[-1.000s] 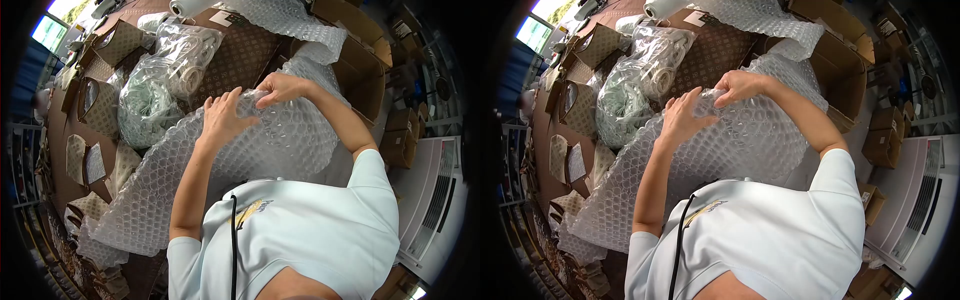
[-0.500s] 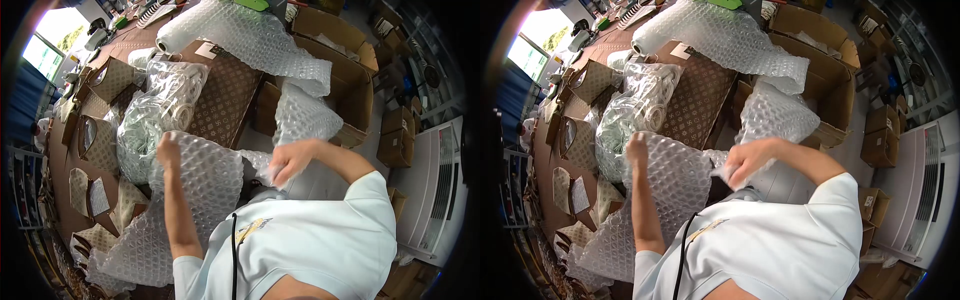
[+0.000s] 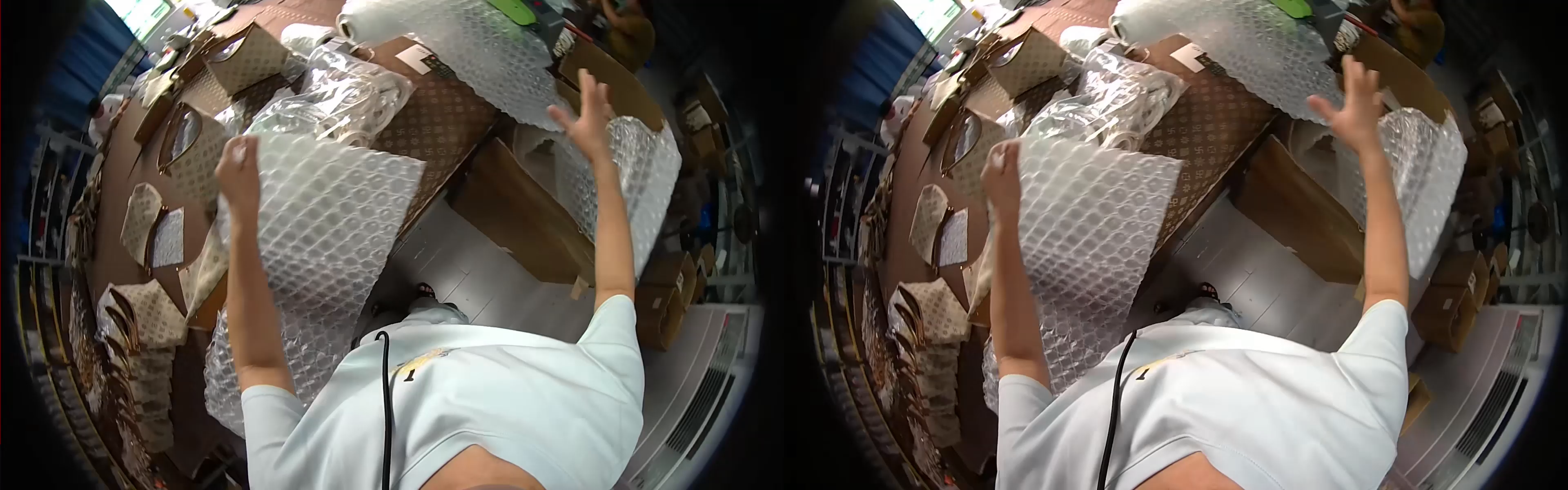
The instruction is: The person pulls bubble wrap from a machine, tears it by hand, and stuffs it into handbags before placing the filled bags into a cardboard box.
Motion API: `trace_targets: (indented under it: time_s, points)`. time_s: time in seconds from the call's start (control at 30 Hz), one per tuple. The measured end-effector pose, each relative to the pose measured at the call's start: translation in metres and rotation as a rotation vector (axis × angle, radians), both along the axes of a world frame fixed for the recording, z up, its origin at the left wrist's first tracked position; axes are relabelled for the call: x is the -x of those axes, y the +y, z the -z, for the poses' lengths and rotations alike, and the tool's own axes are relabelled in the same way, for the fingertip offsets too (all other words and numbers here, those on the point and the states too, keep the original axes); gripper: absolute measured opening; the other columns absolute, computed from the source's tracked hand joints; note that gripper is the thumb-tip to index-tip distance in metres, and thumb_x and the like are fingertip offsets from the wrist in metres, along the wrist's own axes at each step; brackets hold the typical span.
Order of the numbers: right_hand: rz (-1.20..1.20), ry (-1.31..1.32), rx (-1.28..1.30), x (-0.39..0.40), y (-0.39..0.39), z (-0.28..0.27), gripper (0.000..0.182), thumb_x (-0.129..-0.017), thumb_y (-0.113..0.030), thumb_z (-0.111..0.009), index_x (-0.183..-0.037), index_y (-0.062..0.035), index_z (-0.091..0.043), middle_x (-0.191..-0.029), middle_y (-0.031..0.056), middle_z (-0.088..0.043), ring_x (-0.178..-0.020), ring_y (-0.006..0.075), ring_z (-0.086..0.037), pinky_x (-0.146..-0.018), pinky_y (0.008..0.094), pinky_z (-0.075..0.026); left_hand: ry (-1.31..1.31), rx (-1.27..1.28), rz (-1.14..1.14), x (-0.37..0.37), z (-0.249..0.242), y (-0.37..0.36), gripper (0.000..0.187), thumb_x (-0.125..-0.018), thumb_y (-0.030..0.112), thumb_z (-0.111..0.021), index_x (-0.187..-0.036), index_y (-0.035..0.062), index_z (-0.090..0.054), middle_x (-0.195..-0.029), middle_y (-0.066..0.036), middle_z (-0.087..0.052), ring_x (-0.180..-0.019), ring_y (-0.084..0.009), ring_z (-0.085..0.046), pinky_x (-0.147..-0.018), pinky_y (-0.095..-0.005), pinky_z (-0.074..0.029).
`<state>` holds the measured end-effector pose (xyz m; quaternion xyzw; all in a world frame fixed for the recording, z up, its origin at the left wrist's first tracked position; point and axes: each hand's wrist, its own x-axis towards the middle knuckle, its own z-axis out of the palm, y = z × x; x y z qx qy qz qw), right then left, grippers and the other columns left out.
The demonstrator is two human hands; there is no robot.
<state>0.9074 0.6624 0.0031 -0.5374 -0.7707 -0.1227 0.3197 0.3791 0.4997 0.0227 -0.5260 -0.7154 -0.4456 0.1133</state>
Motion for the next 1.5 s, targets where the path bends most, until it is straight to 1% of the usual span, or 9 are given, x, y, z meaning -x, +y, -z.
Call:
trace_targets:
  time_s: [0.13, 0.23, 0.4, 0.6, 0.77, 0.93, 1.13, 1.2, 1.5]
  points:
    - [-0.795, 0.248, 0.707, 0.198, -0.084, -0.001, 0.116, -0.064, -0.057, -0.073, -0.145, -0.0101, -0.006, -0.131, 0.02, -0.046, -0.127, 0.0362, -0.035, -0.106, 0.0441, -0.023, 0.043, -0.161, 0.336, -0.09, 0.003, 0.026, 0.021, -0.081, 0.019, -0.069, -0.093, 0.0036, -0.064, -0.085, -0.01, -0.067, -0.074, -0.016, -0.064, -0.065, -0.0282, -0.05]
    - [-0.7, 0.431, 1.14, 0.253, -0.062, 0.021, 0.065, -0.071, -0.029, -0.076, -0.125, -0.0036, -0.05, -0.077, 0.0032, -0.063, -0.069, 0.0118, -0.058, -0.063, 0.0265, -0.046, 0.121, -0.101, 0.384, -0.106, -0.015, -0.014, 0.049, -0.077, 0.033, -0.068, -0.117, 0.0107, -0.051, -0.111, -0.009, -0.06, -0.106, -0.0232, -0.056, -0.095, -0.0365, -0.04]
    - [-0.496, 0.748, 0.648, 0.262, 0.038, 0.004, 0.017, -0.081, -0.022, -0.069, -0.092, -0.0083, -0.067, -0.069, -0.007, -0.057, -0.057, 0.0023, -0.045, -0.053, 0.0187, -0.036, 0.227, 0.229, -0.389, -0.026, 0.069, -0.212, 0.104, -0.07, 0.066, -0.059, -0.143, 0.0042, -0.016, -0.149, -0.013, -0.017, -0.138, -0.0282, -0.014, -0.106, -0.0582, -0.003]
    - [-0.359, 0.696, 0.412, 0.241, 0.151, -0.059, 0.03, -0.076, -0.034, -0.072, -0.076, -0.0046, -0.066, -0.063, -0.0039, -0.055, -0.051, 0.0065, -0.045, -0.049, 0.0202, -0.035, -0.852, 0.383, -1.625, 0.011, 0.182, -0.511, 0.127, -0.062, 0.073, -0.063, -0.144, 0.003, 0.004, -0.149, -0.02, -0.005, -0.138, -0.0359, -0.006, -0.107, -0.0534, -0.018]
    - [-0.197, 0.797, 0.269, 0.291, 0.153, -0.091, 0.041, -0.076, -0.039, -0.07, -0.06, -0.0019, -0.063, -0.056, 0.0033, -0.057, -0.052, 0.0108, -0.052, -0.055, 0.0285, -0.044, -1.659, 0.164, -1.437, 0.002, 0.228, -0.561, 0.134, -0.057, 0.066, -0.073, -0.143, 0.0049, 0.009, -0.15, -0.018, -0.008, -0.136, -0.0349, -0.016, -0.106, -0.0535, -0.021]
    - [0.033, 0.432, 0.175, 0.327, 0.168, -0.106, 0.053, -0.074, -0.052, -0.065, -0.061, -0.0009, -0.064, -0.06, 0.0056, -0.06, -0.056, 0.0181, -0.057, -0.059, 0.0342, -0.045, -1.648, 0.415, -0.929, 0.013, 0.318, -0.538, 0.119, -0.064, 0.043, -0.08, -0.144, 0.0045, -0.001, -0.149, -0.017, -0.015, -0.135, -0.0313, -0.023, -0.104, -0.0463, -0.027]
    - [0.189, 0.115, 0.08, 0.384, 0.116, -0.166, 0.062, -0.073, -0.063, -0.057, -0.076, -0.0021, -0.068, -0.076, 0.0097, -0.066, -0.069, 0.0255, -0.062, -0.068, 0.0382, -0.046, -1.863, 0.466, -0.717, 0.049, 0.47, -0.556, 0.085, -0.073, 0.032, -0.072, -0.14, 0.0029, -0.027, -0.146, -0.015, -0.027, -0.133, -0.0273, -0.027, -0.101, -0.0342, -0.032]
    - [0.225, 0.032, 0.111, 0.393, 0.113, -0.18, 0.064, -0.073, -0.064, -0.056, -0.085, -0.0024, -0.069, -0.085, 0.0118, -0.067, -0.078, 0.028, -0.063, -0.072, 0.0393, -0.047, -1.947, 0.118, -0.709, 0.079, 0.529, -0.601, 0.035, -0.08, 0.02, -0.064, -0.112, 0.0106, -0.057, -0.112, -0.002, -0.059, -0.103, -0.0217, -0.054, -0.087, -0.0323, -0.041]
    - [0.283, -0.031, -0.103, 0.376, 0.137, -0.171, 0.069, -0.075, -0.066, -0.05, -0.12, -0.0147, -0.057, -0.117, 0.0176, -0.059, -0.111, 0.0377, -0.053, -0.092, 0.0492, -0.039, -1.811, 0.049, -0.669, 0.069, 0.379, -0.527, 0.064, -0.078, 0.027, -0.067, -0.132, 0.0041, -0.041, -0.13, -0.008, -0.047, -0.115, -0.0228, -0.046, -0.092, -0.0351, -0.039]
